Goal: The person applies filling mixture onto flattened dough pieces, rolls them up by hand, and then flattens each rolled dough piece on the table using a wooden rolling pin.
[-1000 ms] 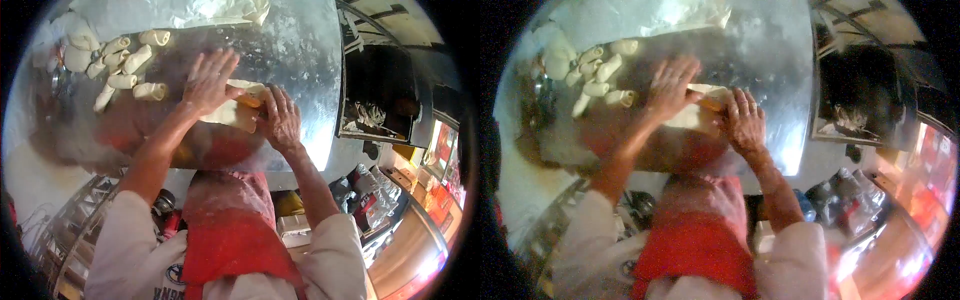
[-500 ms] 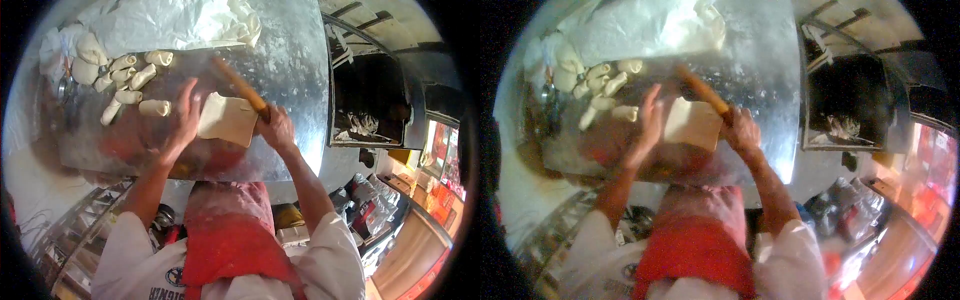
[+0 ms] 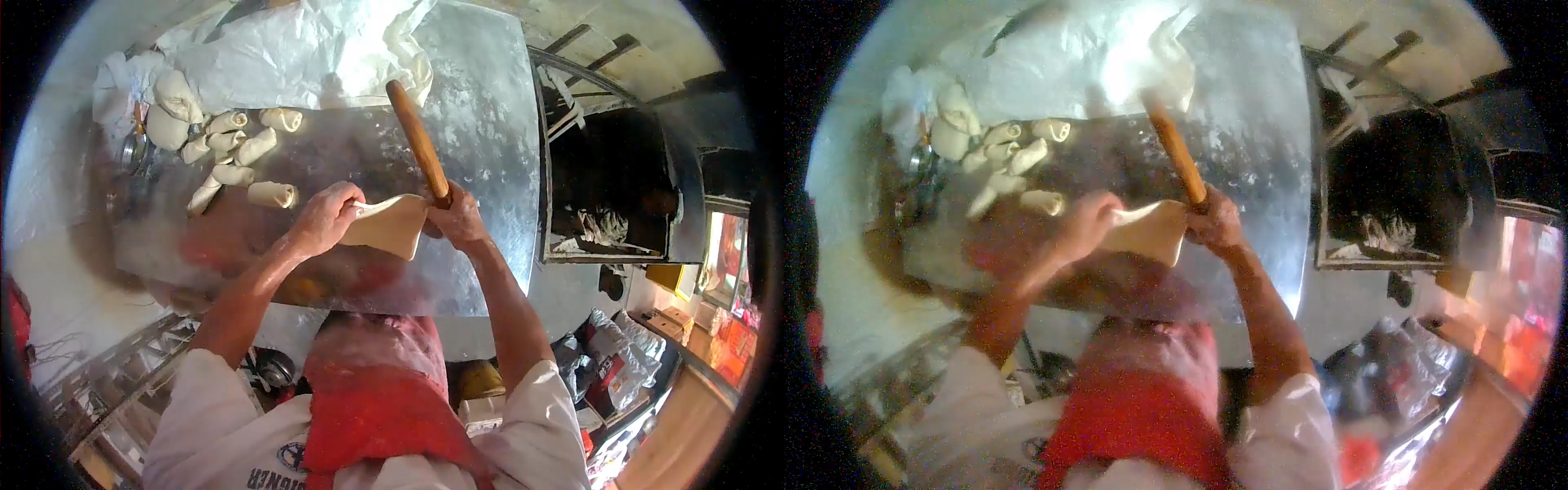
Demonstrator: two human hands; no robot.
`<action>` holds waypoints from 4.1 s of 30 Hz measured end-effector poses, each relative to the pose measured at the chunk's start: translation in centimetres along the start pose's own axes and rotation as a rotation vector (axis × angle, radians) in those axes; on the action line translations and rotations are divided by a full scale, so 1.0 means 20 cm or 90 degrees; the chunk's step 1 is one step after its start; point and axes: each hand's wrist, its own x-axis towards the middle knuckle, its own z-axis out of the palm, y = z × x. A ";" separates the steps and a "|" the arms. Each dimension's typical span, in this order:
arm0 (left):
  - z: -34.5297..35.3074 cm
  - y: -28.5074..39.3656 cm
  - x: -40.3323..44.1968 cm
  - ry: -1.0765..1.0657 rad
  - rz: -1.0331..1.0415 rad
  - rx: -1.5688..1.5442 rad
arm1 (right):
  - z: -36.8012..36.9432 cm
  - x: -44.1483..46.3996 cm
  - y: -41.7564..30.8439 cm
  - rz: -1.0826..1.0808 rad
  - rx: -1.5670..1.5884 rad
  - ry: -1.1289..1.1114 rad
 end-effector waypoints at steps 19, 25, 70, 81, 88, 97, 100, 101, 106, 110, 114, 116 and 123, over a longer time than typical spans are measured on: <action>-0.37 -0.43 0.36 0.188 -0.024 0.357 | -0.50 -0.25 -0.01 -0.062 -0.316 0.418; -0.66 -0.73 0.40 0.049 -0.009 0.572 | -0.19 -0.44 0.43 -0.123 -0.671 0.395; 0.15 0.13 0.19 0.185 -0.160 -0.097 | -0.11 -0.53 0.00 -0.266 -0.590 0.134; 0.31 -0.17 0.26 0.122 -0.013 0.400 | -0.01 -0.21 0.01 -0.286 -0.637 0.135; 0.29 -0.21 0.37 0.114 0.036 0.413 | -0.05 -0.08 0.06 -0.376 -0.660 0.168; 0.16 -0.02 0.26 0.139 0.021 0.235 | -0.05 -0.31 -0.12 -0.382 -0.603 0.058; 0.39 -0.14 -0.17 0.060 0.028 0.417 | 0.24 -0.67 0.36 -0.329 -0.643 0.078; 0.38 -0.13 -0.20 0.062 0.029 0.419 | 0.30 -0.75 0.34 -0.300 -0.664 0.082; 0.35 -0.05 -0.31 0.102 -0.005 0.353 | 0.14 -0.63 0.16 -0.353 -0.668 0.070; 0.39 -0.03 -0.50 0.171 0.084 0.324 | 0.06 -0.49 0.10 -0.325 -0.542 0.148; 0.45 -0.07 -0.48 0.070 0.128 0.384 | 0.05 -0.26 -0.17 -0.320 -0.450 0.196; 0.41 0.00 -0.38 0.091 0.144 0.357 | 0.07 -0.26 -0.18 -0.379 -0.418 0.211; 0.47 -0.01 -0.20 0.159 -0.059 0.125 | 0.30 -0.38 0.06 -0.138 -0.283 0.118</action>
